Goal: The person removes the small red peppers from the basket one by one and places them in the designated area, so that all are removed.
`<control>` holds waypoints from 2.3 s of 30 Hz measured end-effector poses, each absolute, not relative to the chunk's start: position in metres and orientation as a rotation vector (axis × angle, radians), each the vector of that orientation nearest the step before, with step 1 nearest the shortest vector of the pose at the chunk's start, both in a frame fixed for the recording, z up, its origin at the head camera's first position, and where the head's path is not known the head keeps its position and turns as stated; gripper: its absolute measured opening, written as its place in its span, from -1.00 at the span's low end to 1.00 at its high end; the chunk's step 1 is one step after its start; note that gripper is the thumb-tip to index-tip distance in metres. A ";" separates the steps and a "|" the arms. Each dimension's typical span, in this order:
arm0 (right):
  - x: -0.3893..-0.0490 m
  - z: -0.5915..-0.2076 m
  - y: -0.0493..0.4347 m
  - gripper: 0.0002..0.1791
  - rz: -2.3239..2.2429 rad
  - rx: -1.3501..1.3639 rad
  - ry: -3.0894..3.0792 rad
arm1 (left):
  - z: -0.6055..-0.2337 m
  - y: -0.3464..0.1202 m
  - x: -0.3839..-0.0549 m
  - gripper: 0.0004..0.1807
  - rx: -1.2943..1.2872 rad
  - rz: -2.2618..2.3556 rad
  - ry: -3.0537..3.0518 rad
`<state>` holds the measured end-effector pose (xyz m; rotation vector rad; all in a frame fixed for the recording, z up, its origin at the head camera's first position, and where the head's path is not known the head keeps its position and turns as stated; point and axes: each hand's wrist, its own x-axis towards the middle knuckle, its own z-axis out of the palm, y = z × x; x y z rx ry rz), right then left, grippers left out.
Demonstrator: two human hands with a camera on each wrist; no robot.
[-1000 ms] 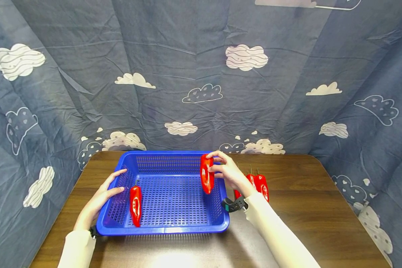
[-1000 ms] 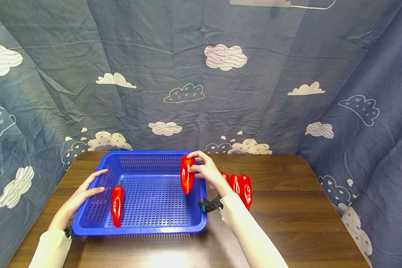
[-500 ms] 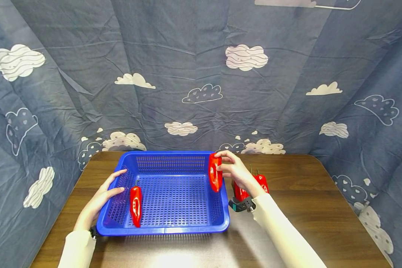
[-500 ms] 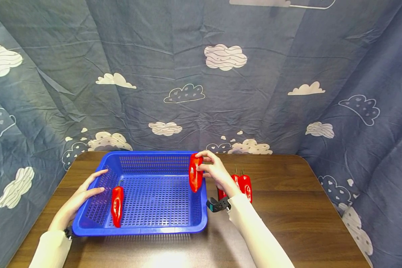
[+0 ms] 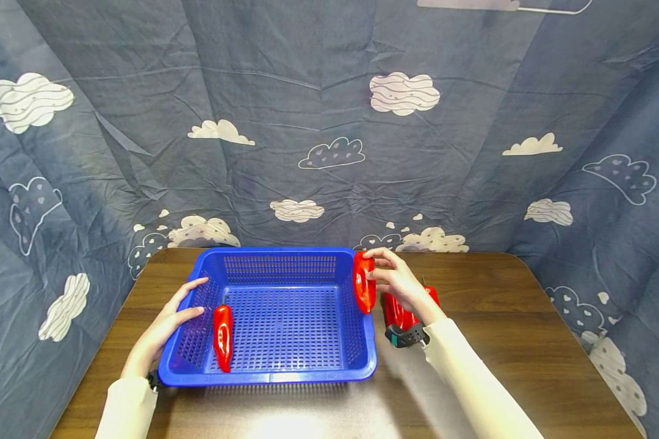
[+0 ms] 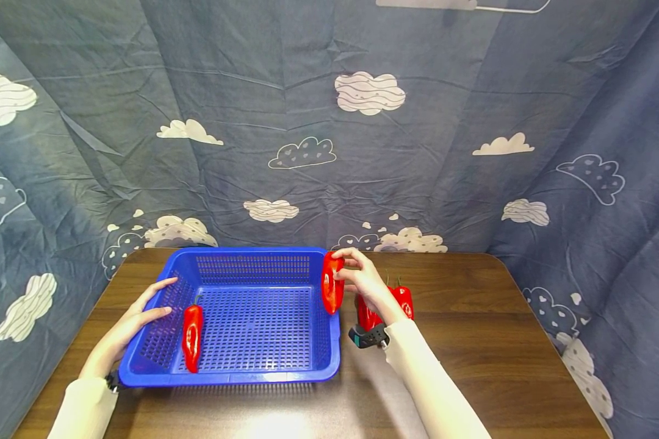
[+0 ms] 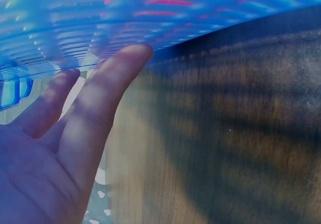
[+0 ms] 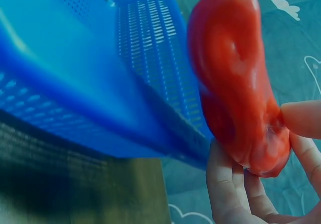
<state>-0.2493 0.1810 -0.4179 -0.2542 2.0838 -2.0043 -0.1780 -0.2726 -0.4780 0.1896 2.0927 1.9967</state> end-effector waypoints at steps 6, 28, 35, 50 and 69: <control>-0.249 -0.422 0.189 -0.55 -2.019 -0.230 2.082 | -0.479 -0.273 -0.178 -0.36 0.189 2.000 2.092; -0.245 -0.428 0.217 -0.55 -2.005 -0.142 2.125 | -0.479 -0.273 -0.180 -0.37 0.192 1.992 2.108; -0.245 -0.429 0.226 -0.55 -2.019 -0.128 2.133 | -0.479 -0.273 -0.180 -0.36 0.183 1.992 2.107; -0.246 -0.440 0.252 -0.68 -2.051 -0.109 2.159 | -0.480 -0.273 -0.181 -0.36 0.217 2.000 2.107; -0.245 -0.447 0.278 -0.68 -2.119 -0.069 2.121 | -0.482 -0.275 -0.180 -0.38 0.245 2.008 2.093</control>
